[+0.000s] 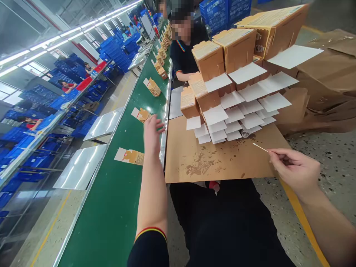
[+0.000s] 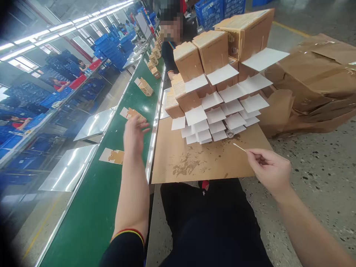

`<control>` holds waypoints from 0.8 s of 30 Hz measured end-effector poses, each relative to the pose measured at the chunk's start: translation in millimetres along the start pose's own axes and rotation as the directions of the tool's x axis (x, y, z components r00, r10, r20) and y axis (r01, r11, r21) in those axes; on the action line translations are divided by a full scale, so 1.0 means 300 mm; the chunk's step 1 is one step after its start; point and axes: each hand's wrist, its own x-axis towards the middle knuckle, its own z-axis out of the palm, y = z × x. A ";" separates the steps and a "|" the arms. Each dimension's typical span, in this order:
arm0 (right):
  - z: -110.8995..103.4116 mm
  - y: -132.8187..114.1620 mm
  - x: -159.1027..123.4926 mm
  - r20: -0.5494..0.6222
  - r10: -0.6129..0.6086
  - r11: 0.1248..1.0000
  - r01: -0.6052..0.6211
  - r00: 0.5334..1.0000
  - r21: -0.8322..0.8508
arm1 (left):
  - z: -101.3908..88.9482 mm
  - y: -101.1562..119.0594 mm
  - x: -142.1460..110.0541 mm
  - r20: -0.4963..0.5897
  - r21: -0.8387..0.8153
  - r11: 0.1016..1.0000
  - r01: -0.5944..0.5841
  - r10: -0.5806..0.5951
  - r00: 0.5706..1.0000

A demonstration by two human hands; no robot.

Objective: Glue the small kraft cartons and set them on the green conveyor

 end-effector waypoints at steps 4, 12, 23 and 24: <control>0.058 -0.067 0.022 -0.012 0.019 0.999 -0.019 1.000 0.038 | 0.338 0.065 0.179 0.246 0.104 0.961 0.255 -0.273 0.930; 0.020 -0.067 0.040 -0.023 0.024 0.999 -0.025 0.999 -0.023 | 0.295 0.063 0.170 0.250 0.149 0.951 0.270 -0.300 0.920; 0.157 0.106 0.259 0.388 -0.097 0.942 0.210 0.917 -0.262 | 0.009 -0.212 -0.398 0.404 -0.149 0.952 0.267 -0.187 0.895; 0.158 0.113 0.268 0.406 -0.098 0.941 0.218 0.909 -0.259 | 0.015 -0.241 -0.438 0.397 -0.133 0.954 0.269 -0.198 0.896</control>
